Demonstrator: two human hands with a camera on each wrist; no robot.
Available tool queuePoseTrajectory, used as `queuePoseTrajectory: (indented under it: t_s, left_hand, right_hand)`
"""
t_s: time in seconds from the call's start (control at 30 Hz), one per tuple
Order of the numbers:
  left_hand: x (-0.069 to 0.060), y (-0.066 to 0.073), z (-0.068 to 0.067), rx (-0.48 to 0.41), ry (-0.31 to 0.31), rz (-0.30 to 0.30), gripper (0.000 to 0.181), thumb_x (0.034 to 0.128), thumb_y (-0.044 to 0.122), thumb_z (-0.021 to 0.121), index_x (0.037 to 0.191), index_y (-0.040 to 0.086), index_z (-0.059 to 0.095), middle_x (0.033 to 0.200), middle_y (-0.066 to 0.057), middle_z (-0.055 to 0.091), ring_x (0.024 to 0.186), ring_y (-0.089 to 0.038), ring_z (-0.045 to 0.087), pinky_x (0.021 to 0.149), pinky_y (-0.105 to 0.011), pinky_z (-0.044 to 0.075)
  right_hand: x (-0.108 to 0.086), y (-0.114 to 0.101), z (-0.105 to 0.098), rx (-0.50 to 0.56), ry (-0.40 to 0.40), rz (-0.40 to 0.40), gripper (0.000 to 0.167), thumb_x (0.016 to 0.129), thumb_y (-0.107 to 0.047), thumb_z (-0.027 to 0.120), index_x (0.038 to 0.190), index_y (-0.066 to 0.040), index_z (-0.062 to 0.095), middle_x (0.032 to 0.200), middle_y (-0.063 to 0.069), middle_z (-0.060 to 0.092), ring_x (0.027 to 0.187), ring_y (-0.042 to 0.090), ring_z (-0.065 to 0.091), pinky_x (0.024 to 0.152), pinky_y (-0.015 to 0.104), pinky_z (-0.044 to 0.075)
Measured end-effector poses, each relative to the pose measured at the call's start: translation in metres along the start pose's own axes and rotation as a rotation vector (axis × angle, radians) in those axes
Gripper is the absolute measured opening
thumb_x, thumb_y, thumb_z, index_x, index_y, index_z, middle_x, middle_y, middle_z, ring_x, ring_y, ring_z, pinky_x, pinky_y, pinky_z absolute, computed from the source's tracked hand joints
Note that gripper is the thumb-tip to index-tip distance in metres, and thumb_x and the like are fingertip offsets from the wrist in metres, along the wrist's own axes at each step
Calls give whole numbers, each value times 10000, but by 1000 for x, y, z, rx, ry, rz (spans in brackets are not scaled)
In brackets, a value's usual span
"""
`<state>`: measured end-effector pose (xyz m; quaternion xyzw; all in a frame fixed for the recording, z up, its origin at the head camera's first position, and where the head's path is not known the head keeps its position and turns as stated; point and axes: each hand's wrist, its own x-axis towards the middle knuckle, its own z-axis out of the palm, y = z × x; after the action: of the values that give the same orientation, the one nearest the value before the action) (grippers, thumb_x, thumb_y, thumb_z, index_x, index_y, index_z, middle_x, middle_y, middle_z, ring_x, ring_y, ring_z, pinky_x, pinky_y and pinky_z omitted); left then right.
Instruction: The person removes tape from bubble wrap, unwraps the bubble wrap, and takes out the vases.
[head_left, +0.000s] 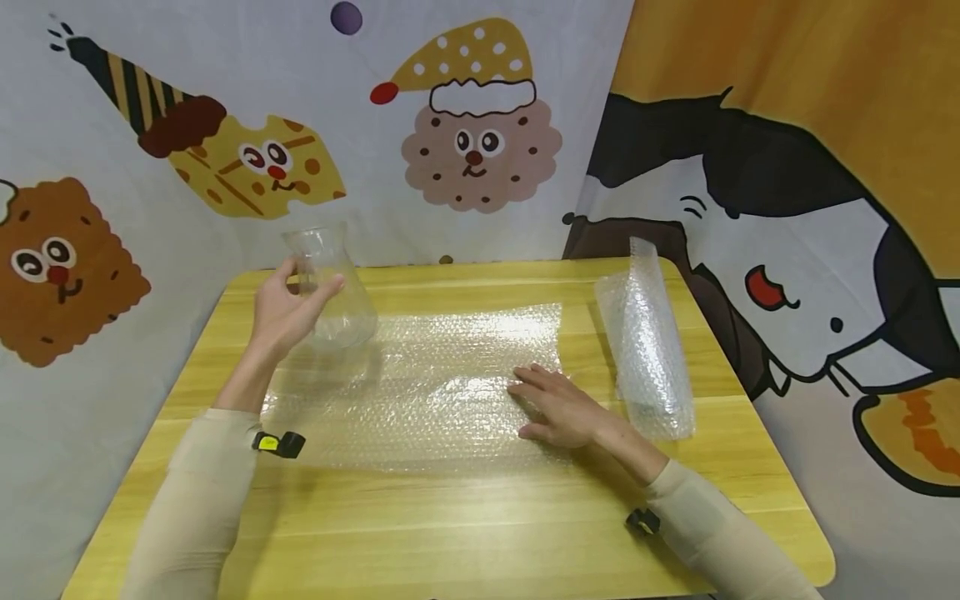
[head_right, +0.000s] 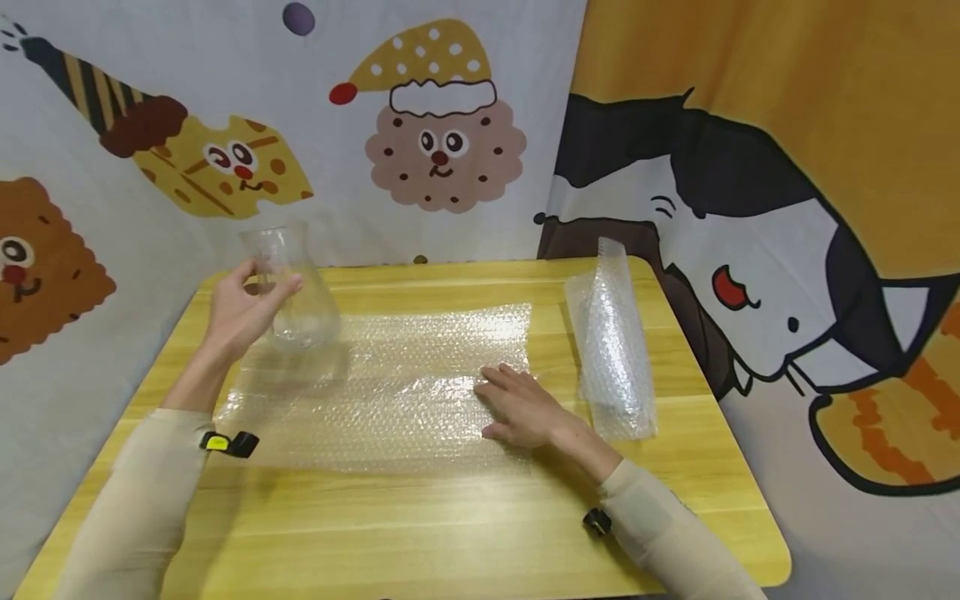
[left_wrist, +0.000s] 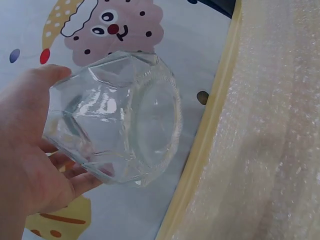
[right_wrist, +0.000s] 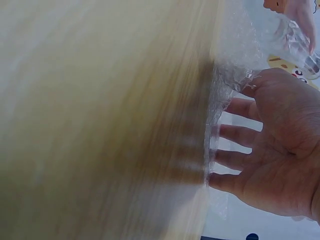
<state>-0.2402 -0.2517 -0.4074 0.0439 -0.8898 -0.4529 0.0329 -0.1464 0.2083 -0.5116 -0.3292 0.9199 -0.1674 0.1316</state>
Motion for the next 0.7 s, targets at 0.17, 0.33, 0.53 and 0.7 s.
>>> queuePoseTrajectory:
  t_s: [0.17,0.33,0.53,0.7]
  left_hand:
    - [12,5,7,-52,39,-5,1011,950,749,782,1708,165,455,1657,-164,545,1457,-349,563,959,-354,577]
    - [27,6,14,-81,70,44,1008,963,664,824,1748,187,410,1684,-150,533,1486,-340,569,940,-256,573]
    - [42,4,23,-114,92,97,858,958,564,879,1615,148,519,1671,-172,551,1502,-356,582,1089,-439,616]
    - [54,0,33,-161,120,105,792,937,528,913,1495,103,545,1627,-175,580,1511,-353,607,1194,-542,608]
  right_hand:
    - [0,-1,0,14,-7,1,786,1045,-396,792,1677,-35,494,1821,287,314,1690,573,293,1386,766,229]
    - [0,-2,0,18,-11,10,788,1048,-399,789,1681,-38,489,1829,277,305,1698,564,283,1391,761,224]
    - [0,-1,1,15,-4,15,792,1039,-395,799,1677,-40,493,1826,278,311,1695,567,289,1388,765,227]
    - [0,-1,-1,13,-5,15,792,1042,-404,795,1680,-44,493,1829,276,309,1698,562,287,1393,756,226]
